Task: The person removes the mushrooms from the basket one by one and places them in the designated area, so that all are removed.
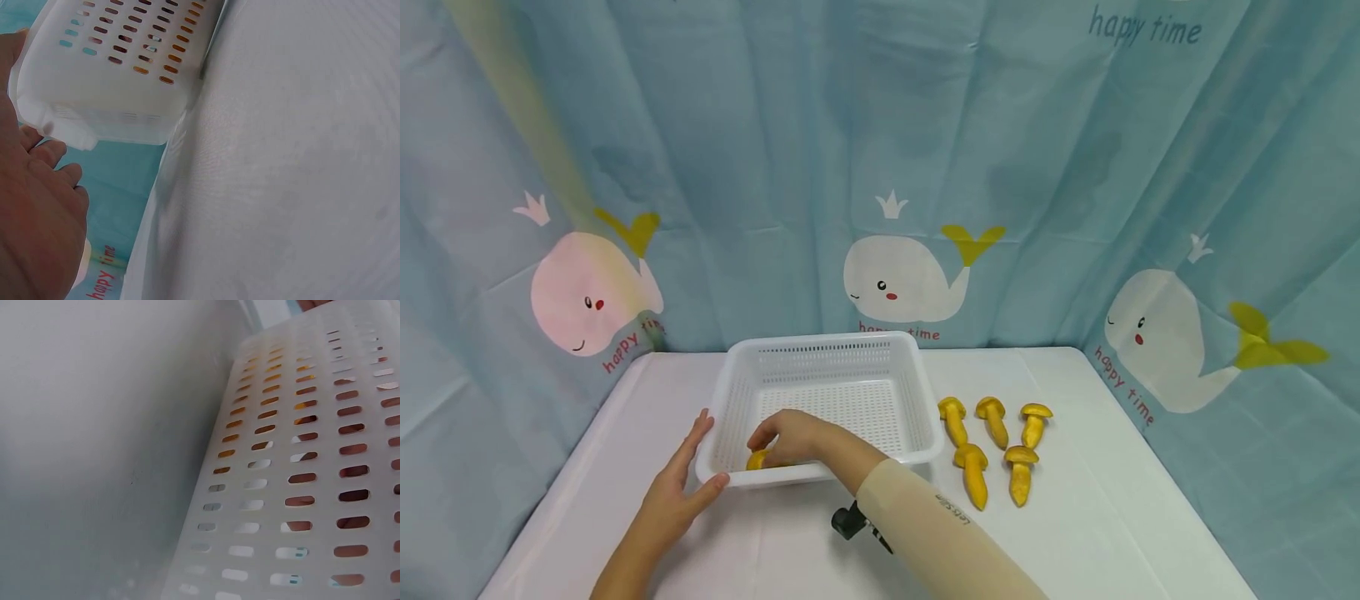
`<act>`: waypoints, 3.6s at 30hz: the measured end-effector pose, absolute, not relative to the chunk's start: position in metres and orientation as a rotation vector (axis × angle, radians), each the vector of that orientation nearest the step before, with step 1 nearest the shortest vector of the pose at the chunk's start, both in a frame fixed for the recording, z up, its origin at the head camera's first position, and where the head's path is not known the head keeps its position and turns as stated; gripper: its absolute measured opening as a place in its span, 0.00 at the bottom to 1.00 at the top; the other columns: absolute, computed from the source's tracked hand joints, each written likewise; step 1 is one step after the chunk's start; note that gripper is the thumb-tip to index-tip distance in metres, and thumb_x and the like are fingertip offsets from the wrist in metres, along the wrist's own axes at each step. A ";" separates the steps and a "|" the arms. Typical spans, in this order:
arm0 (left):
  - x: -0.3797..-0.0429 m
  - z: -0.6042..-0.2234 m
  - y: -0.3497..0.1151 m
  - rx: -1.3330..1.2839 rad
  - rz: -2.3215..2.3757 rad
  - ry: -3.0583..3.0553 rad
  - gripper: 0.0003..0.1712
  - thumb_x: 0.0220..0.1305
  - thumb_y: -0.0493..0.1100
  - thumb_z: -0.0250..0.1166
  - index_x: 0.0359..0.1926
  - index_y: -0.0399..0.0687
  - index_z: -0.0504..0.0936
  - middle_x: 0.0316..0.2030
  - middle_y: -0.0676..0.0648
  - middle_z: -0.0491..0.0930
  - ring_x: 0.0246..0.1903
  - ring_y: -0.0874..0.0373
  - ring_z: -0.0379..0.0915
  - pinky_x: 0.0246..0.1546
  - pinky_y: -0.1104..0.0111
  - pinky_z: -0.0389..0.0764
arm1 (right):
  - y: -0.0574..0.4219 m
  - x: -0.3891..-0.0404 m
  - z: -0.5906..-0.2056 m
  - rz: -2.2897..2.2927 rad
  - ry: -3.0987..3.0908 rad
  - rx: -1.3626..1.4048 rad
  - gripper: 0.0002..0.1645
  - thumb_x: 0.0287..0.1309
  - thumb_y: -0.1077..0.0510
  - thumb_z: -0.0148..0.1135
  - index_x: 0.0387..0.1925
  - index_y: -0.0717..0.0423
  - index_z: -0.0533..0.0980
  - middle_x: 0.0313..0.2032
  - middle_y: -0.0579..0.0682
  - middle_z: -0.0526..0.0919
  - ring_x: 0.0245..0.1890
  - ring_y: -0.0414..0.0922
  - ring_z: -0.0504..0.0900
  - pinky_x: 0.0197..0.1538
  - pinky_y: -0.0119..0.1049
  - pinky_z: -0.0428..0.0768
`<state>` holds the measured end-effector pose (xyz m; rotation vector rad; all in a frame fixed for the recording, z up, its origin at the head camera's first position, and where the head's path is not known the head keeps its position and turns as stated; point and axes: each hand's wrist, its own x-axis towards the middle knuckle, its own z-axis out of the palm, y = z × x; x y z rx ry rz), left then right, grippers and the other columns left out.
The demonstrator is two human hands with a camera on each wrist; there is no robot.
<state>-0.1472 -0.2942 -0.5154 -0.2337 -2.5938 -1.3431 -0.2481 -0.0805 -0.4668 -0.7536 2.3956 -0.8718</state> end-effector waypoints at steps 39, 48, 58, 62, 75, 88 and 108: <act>-0.147 -0.518 -0.293 -0.179 -1.340 -2.632 0.52 0.67 0.49 0.70 0.82 0.65 0.49 0.82 0.53 0.42 0.72 0.83 0.30 0.66 0.26 0.53 | -0.047 -0.234 -0.438 -1.415 2.674 -0.864 0.10 0.61 0.53 0.72 0.45 0.38 0.87 0.45 0.28 0.85 0.48 0.34 0.82 0.45 0.26 0.80; -0.148 -0.519 -0.292 -0.191 -1.363 -2.607 0.52 0.67 0.48 0.70 0.82 0.66 0.49 0.82 0.54 0.41 0.71 0.86 0.30 0.68 0.26 0.49 | -0.028 -0.220 -0.430 -1.602 2.697 -1.145 0.10 0.63 0.53 0.72 0.46 0.40 0.86 0.45 0.29 0.85 0.37 0.38 0.80 0.29 0.22 0.75; -0.148 -0.520 -0.293 -0.198 -1.360 -2.593 0.52 0.65 0.47 0.71 0.82 0.65 0.50 0.81 0.58 0.41 0.71 0.86 0.30 0.69 0.27 0.48 | 0.009 -0.205 -0.427 -1.841 2.545 -1.169 0.12 0.63 0.54 0.72 0.48 0.43 0.86 0.47 0.36 0.87 0.28 0.38 0.72 0.25 0.24 0.68; -0.147 -0.519 -0.294 -0.196 -1.370 -2.593 0.53 0.65 0.46 0.71 0.82 0.65 0.50 0.81 0.59 0.40 0.71 0.86 0.30 0.69 0.27 0.48 | 0.024 -0.201 -0.423 -1.885 2.503 -1.162 0.12 0.63 0.54 0.72 0.48 0.44 0.86 0.47 0.38 0.87 0.24 0.41 0.69 0.24 0.25 0.66; -0.146 -0.522 -0.294 -0.198 -1.364 -2.589 0.52 0.66 0.46 0.71 0.82 0.65 0.50 0.81 0.57 0.41 0.71 0.87 0.31 0.70 0.29 0.48 | 0.072 -0.198 -0.427 -1.930 2.515 -1.018 0.13 0.61 0.57 0.72 0.48 0.45 0.86 0.48 0.44 0.87 0.20 0.41 0.64 0.22 0.26 0.62; -0.146 -0.521 -0.293 -0.204 -1.335 -2.593 0.51 0.66 0.46 0.70 0.82 0.64 0.51 0.82 0.52 0.43 0.71 0.87 0.31 0.74 0.36 0.47 | 0.113 -0.192 -0.434 -1.943 2.559 -1.006 0.14 0.61 0.61 0.73 0.48 0.47 0.86 0.48 0.47 0.87 0.18 0.41 0.63 0.19 0.28 0.63; -0.144 -0.519 -0.292 -0.201 -1.355 -2.590 0.52 0.66 0.45 0.71 0.82 0.62 0.51 0.82 0.57 0.42 0.71 0.87 0.30 0.72 0.34 0.45 | 0.179 -0.174 -0.440 -1.880 2.681 -0.836 0.15 0.58 0.61 0.74 0.48 0.47 0.86 0.50 0.46 0.87 0.17 0.41 0.62 0.18 0.29 0.63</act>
